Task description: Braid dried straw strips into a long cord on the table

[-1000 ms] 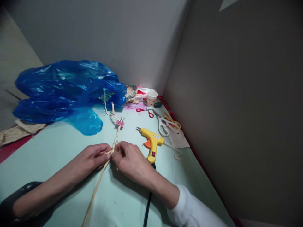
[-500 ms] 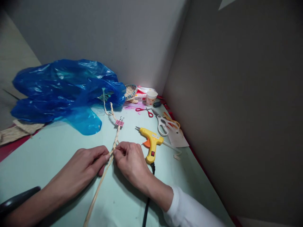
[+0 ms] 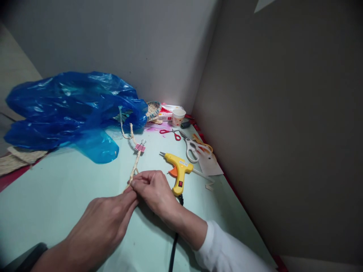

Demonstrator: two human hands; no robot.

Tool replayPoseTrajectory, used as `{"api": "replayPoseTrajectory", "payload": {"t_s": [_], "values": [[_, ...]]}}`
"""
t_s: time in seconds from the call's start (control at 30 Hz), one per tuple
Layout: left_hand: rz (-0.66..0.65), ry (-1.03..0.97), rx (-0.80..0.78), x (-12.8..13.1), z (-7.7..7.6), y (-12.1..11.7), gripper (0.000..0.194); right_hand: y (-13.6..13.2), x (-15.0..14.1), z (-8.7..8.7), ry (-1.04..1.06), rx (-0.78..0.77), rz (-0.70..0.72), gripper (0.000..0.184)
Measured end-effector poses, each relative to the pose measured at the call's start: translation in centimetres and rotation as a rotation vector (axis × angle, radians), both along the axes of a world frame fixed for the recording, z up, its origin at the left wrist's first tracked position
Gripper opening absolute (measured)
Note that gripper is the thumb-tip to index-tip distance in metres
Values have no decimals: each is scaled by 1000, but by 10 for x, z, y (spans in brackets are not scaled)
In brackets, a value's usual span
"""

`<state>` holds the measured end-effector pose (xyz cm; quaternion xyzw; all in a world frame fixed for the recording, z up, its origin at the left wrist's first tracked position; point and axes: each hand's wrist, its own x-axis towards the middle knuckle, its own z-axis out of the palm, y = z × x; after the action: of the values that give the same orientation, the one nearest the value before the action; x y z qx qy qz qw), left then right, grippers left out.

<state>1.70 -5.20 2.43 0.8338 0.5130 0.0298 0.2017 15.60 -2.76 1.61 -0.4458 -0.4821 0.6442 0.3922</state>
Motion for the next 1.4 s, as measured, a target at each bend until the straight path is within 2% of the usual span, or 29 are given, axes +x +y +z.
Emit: {"api": "replayPoseTrajectory", "payload": {"t_s": [0.07,0.13,0.2,0.27,0.37,0.43,0.5,0.57,0.63,0.7,0.83,1.0,1.1,1.27,1.33,1.4], "values": [[60,-80,76,-7,6,7,26,-1,-1,2,-8,-11,-28,12],[195,-161,162,-14,10,16,33,-2,-1,3,-42,6,-42,13],[295,-304,130,-19,10,27,32,-4,-1,3,-62,31,-34,17],[270,-530,-126,-21,6,34,24,-4,-2,2,-32,49,-13,20],[265,-834,-639,-18,-3,37,22,-4,-1,-2,-27,54,-3,17],[345,-924,-785,-14,-6,35,23,-2,1,-3,-117,68,-6,17],[380,-950,-777,-13,-8,33,22,-2,4,-3,-263,138,18,19],[338,-952,-717,-13,-9,32,19,-2,6,1,-473,270,42,22],[287,-912,-614,-16,-10,34,19,-4,6,6,-706,396,44,24],[273,-822,-490,-18,-11,35,19,-7,6,10,-887,456,44,25],[301,-655,-370,-18,-10,33,25,-14,3,9,-1072,556,47,28],[329,-737,-361,-17,-12,31,22,-24,-5,1,-1194,712,79,22],[373,-785,-477,-18,-13,30,25,-31,-10,-3,-1223,823,126,16],[360,-905,-595,-19,-16,31,29,-37,-12,-8,-1171,1063,248,21],[375,-927,-608,-18,-15,31,26,-37,-11,-5,-1075,1060,257,16],[400,-967,-629,-18,-13,30,24,-33,-8,1,-963,946,155,15]]}}
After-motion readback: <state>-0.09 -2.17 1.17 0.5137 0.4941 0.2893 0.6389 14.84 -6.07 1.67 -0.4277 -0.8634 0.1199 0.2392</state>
